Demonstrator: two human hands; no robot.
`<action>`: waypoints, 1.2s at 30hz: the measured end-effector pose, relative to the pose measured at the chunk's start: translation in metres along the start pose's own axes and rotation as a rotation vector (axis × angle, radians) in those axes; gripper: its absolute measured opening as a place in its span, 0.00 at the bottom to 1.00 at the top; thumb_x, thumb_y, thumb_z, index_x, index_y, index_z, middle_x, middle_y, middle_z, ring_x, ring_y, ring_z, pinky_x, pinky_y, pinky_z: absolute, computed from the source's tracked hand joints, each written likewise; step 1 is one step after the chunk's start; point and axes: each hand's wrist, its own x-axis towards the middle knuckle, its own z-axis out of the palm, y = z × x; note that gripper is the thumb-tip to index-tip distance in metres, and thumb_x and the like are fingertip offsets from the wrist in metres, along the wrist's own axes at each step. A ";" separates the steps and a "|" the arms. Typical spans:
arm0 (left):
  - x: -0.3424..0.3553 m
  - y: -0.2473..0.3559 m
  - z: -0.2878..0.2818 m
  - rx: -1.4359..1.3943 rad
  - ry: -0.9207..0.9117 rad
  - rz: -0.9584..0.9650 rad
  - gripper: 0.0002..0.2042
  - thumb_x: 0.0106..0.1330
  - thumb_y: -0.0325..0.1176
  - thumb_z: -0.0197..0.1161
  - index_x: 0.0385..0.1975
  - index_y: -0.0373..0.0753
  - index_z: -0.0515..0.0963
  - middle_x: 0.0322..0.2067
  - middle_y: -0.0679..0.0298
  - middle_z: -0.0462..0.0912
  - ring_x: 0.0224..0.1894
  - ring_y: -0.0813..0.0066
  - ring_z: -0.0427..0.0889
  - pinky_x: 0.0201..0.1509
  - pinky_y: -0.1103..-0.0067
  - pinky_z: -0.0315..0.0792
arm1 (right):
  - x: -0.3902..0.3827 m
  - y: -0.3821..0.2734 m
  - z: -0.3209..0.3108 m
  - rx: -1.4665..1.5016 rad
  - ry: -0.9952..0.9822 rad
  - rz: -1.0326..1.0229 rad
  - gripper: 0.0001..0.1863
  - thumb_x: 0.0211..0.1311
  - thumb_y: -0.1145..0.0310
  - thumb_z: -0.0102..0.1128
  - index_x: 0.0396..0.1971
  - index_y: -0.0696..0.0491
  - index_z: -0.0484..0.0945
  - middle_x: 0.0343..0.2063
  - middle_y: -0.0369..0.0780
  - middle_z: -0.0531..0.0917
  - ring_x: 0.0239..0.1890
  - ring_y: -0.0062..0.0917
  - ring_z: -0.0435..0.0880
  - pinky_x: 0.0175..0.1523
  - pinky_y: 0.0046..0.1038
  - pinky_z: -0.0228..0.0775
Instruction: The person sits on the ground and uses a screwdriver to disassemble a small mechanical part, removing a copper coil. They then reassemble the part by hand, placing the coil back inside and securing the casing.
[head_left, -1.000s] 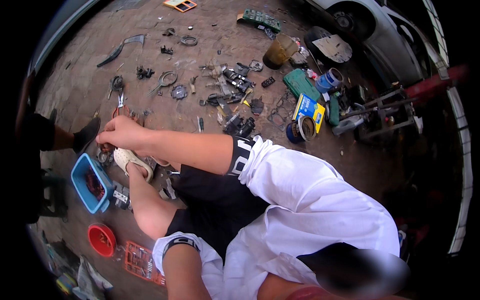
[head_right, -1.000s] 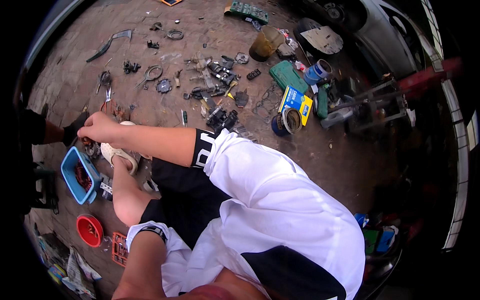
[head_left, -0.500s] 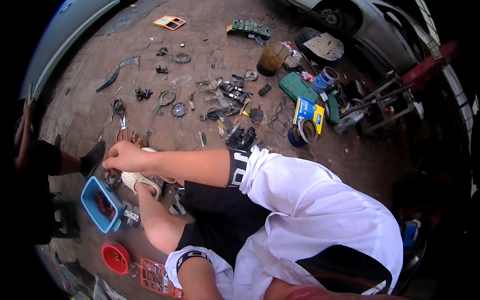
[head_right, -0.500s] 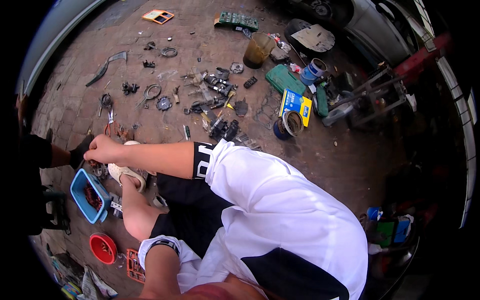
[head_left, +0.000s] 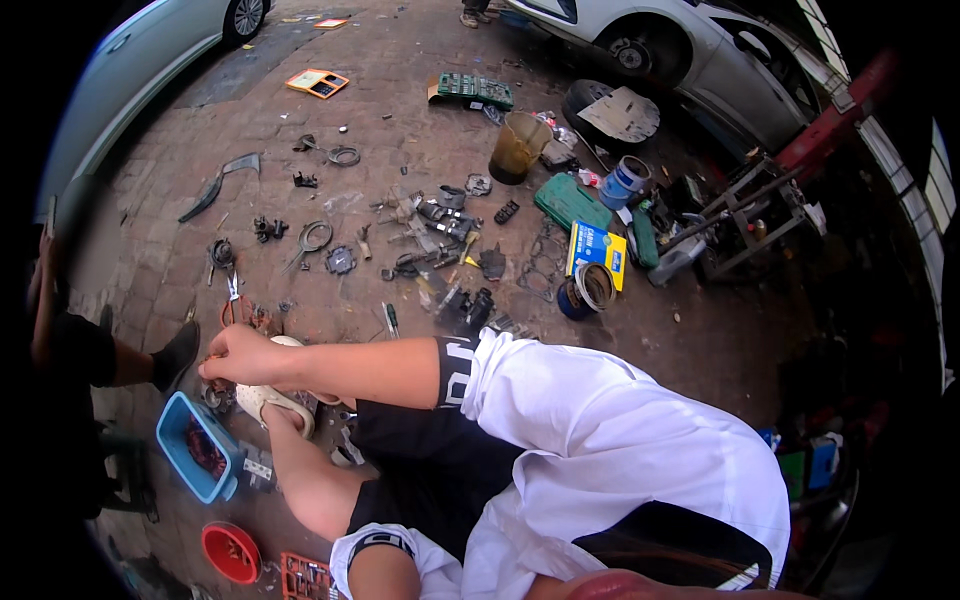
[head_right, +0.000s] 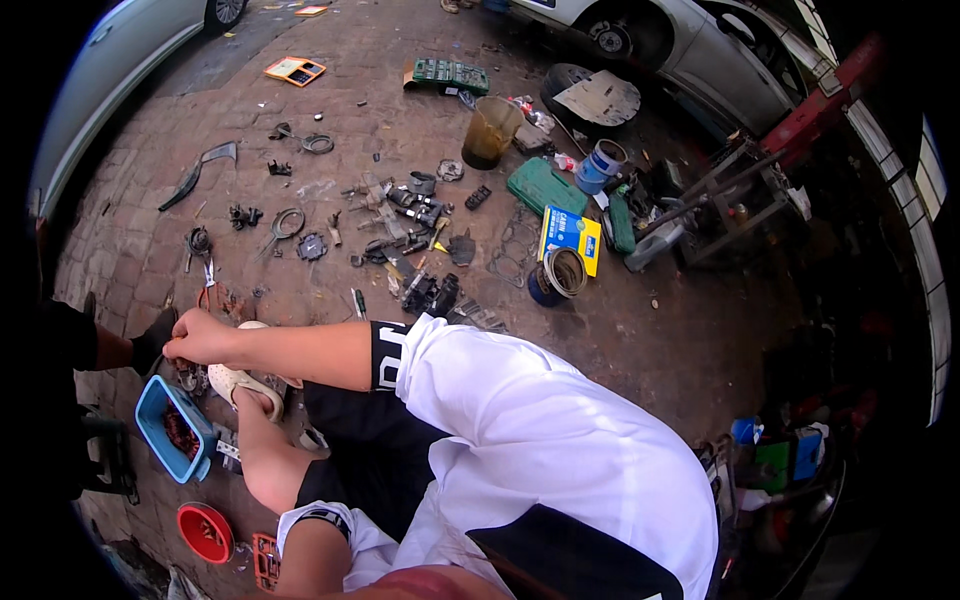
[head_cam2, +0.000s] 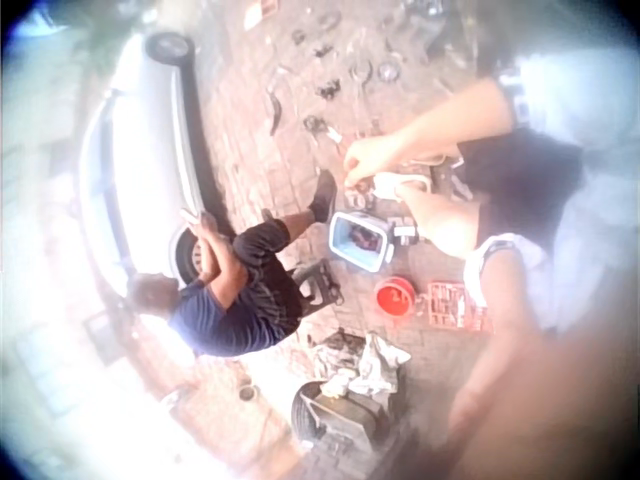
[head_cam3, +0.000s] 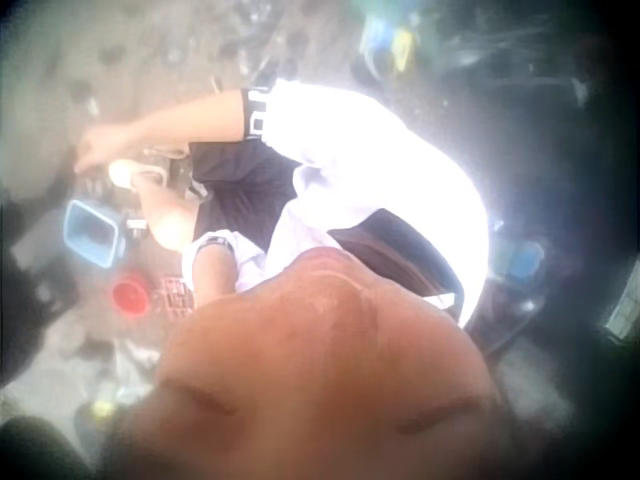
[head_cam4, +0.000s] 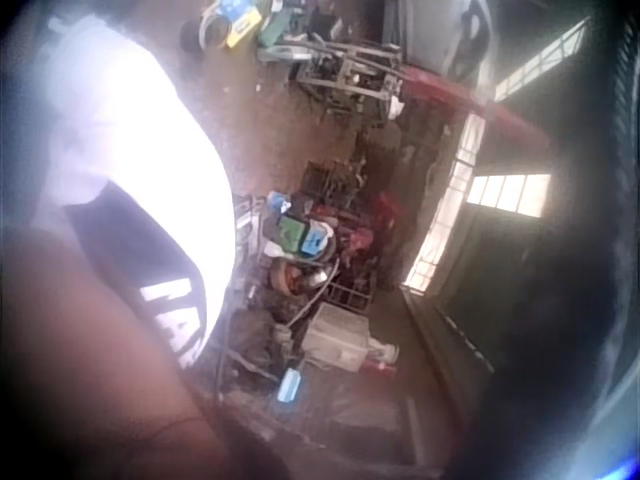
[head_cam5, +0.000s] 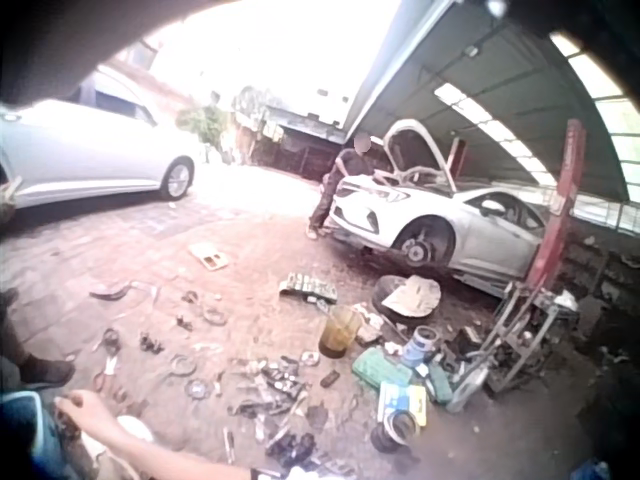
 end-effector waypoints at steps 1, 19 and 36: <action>-0.001 0.001 -0.002 0.017 -0.011 -0.022 0.13 0.58 0.34 0.54 0.38 0.33 0.74 0.39 0.59 0.73 0.41 0.63 0.73 0.48 0.69 0.70 | 0.000 0.001 0.000 -0.002 0.002 0.000 0.10 0.55 0.70 0.59 0.23 0.63 0.78 0.20 0.38 0.80 0.25 0.18 0.77 0.32 0.21 0.67; -0.006 0.005 0.004 0.699 -0.544 -0.556 0.12 0.55 0.34 0.56 0.34 0.33 0.76 0.34 0.60 0.75 0.35 0.64 0.76 0.43 0.71 0.74 | 0.019 0.010 0.014 -0.111 -0.012 -0.035 0.13 0.56 0.65 0.60 0.27 0.62 0.79 0.23 0.40 0.82 0.27 0.21 0.81 0.34 0.24 0.72; 0.040 0.008 0.133 0.802 -1.908 0.722 0.24 0.66 0.38 0.49 0.60 0.34 0.58 0.64 0.57 0.55 0.66 0.60 0.51 0.68 0.60 0.52 | 0.000 0.019 0.005 -0.041 -0.058 0.077 0.12 0.56 0.67 0.60 0.27 0.63 0.80 0.23 0.38 0.81 0.25 0.17 0.77 0.32 0.21 0.67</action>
